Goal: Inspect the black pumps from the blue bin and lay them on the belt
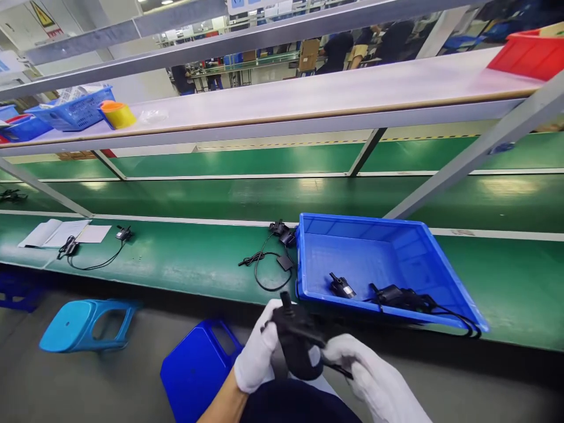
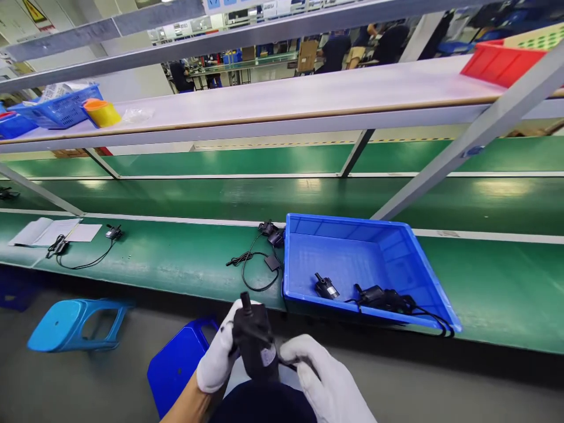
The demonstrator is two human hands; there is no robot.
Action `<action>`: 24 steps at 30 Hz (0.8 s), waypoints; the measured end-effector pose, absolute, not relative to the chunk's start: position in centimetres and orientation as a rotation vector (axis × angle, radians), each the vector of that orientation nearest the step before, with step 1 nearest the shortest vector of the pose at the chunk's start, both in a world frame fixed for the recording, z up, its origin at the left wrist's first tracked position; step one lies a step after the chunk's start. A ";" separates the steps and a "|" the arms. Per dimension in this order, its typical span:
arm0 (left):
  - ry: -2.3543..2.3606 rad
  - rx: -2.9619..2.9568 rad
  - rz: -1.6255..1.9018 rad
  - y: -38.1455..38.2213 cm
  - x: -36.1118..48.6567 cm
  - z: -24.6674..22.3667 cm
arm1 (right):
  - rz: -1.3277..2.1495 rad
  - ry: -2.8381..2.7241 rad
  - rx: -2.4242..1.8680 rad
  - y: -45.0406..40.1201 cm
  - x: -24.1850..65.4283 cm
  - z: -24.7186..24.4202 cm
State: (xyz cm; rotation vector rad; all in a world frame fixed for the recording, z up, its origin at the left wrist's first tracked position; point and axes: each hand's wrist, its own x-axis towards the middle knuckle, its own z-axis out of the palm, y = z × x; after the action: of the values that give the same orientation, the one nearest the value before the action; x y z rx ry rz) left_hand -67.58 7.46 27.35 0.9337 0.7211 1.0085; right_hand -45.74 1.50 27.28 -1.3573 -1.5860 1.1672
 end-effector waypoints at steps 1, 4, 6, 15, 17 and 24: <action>0.770 1.095 1.064 7.3 -67.8 27.2 | 1.200 -1.560 -1.354 1.7 -45.8 27.1; 0.911 1.634 1.169 6.7 -68.3 25.9 | 1.300 -1.506 -1.302 2.0 -46.1 26.7; 0.976 1.813 1.171 6.3 -68.3 24.8 | 1.275 -1.483 -1.264 2.0 -46.2 26.9; 1.000 1.912 1.204 6.3 -67.4 24.2 | 1.144 -1.486 -1.289 1.4 -46.7 28.5; 0.993 1.956 1.225 6.4 -67.3 24.3 | 1.141 -1.491 -1.286 1.3 -46.6 28.6; 1.005 2.083 1.311 6.0 -67.4 24.2 | 1.122 -1.507 -1.251 1.2 -46.6 28.6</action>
State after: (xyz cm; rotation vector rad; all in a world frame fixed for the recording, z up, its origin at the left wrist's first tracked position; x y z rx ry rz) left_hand -67.41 6.04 24.23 2.0829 1.0048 1.3112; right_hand -46.57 1.16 28.62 -1.2513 -1.5070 1.1217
